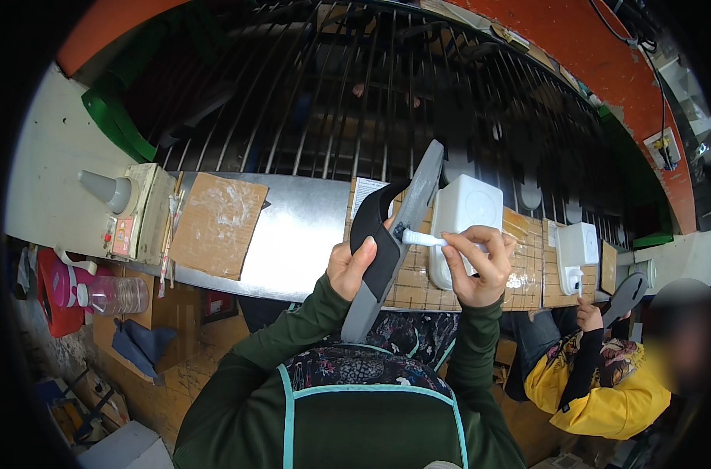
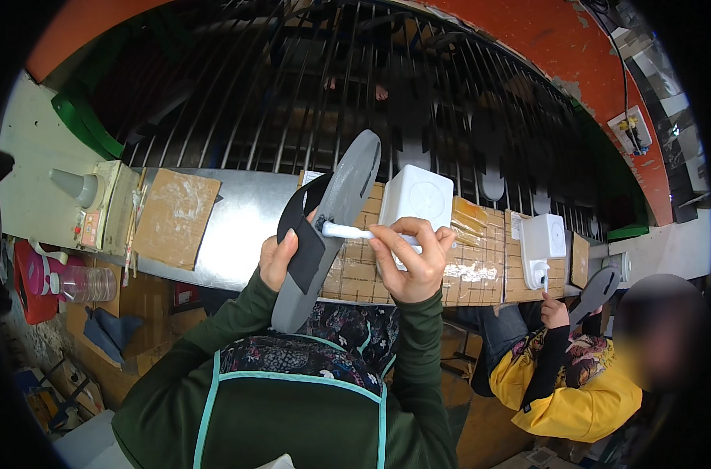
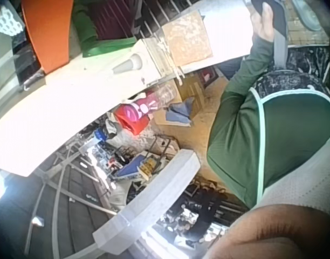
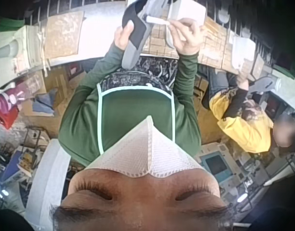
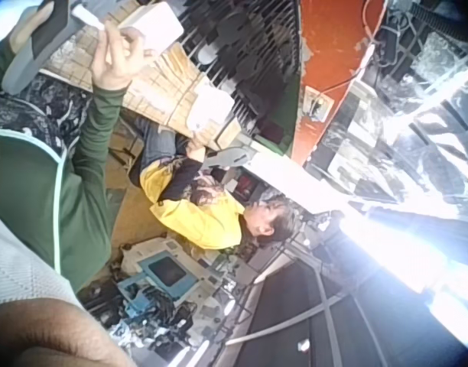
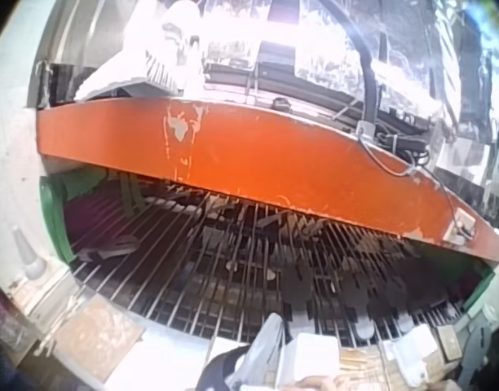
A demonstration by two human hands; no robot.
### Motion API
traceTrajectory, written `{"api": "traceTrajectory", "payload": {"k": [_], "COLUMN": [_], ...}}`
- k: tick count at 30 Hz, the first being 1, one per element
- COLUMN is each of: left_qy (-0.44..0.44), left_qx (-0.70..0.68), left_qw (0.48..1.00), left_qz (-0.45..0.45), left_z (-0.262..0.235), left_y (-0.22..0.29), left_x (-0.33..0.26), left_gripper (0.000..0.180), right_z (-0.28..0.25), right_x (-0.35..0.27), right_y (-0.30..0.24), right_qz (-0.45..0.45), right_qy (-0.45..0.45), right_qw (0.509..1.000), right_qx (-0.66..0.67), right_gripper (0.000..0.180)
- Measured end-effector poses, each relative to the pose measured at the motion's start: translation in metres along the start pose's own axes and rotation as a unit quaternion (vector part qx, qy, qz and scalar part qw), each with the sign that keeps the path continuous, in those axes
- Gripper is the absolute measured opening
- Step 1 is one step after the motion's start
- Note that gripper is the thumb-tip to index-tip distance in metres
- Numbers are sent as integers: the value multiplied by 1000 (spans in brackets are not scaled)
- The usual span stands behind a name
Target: The person repeatedly paints gray plastic shoe components with a small brush, dipping the brush into a white container and applying paint to the edges and surfaces. The person places finished pieces on a nearby rack and continues the process with additional parts.
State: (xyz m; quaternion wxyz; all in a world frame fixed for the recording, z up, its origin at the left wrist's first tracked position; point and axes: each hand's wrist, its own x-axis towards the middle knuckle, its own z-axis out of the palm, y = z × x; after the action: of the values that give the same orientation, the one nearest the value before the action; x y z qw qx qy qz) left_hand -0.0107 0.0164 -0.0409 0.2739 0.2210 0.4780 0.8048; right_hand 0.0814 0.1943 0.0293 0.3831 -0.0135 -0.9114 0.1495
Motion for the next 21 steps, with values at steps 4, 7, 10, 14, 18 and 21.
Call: {"api": "traceTrajectory", "payload": {"k": [4,7,10,14,18,21], "left_qy": [0,-16,-104,-42,4,63], "left_qx": [1,-23,-218,-225,-338,-329], "left_qw": [1000,999,970,972,937,936], "left_qz": [-19,30,17,-62,-86,-107], "left_z": [-1,6,15,16,10,12], "left_y": [2,5,7,14,20,22], "left_x": [1,2,7,1,2,3], "left_gripper": [45,52,80,87,75,74], "right_z": [-2,-6,4,12,9,15], "right_x": [-1,3,20,27,15,14], "right_y": [-2,2,15,12,-7,-7], "right_qz": [-7,16,60,169,51,94], "right_qy": [-24,-40,83,136,15,26], "right_qw": [1000,995,977,969,996,969], "right_qx": [5,96,189,118,67,228], "right_gripper": [20,19,18,18,18,18]}}
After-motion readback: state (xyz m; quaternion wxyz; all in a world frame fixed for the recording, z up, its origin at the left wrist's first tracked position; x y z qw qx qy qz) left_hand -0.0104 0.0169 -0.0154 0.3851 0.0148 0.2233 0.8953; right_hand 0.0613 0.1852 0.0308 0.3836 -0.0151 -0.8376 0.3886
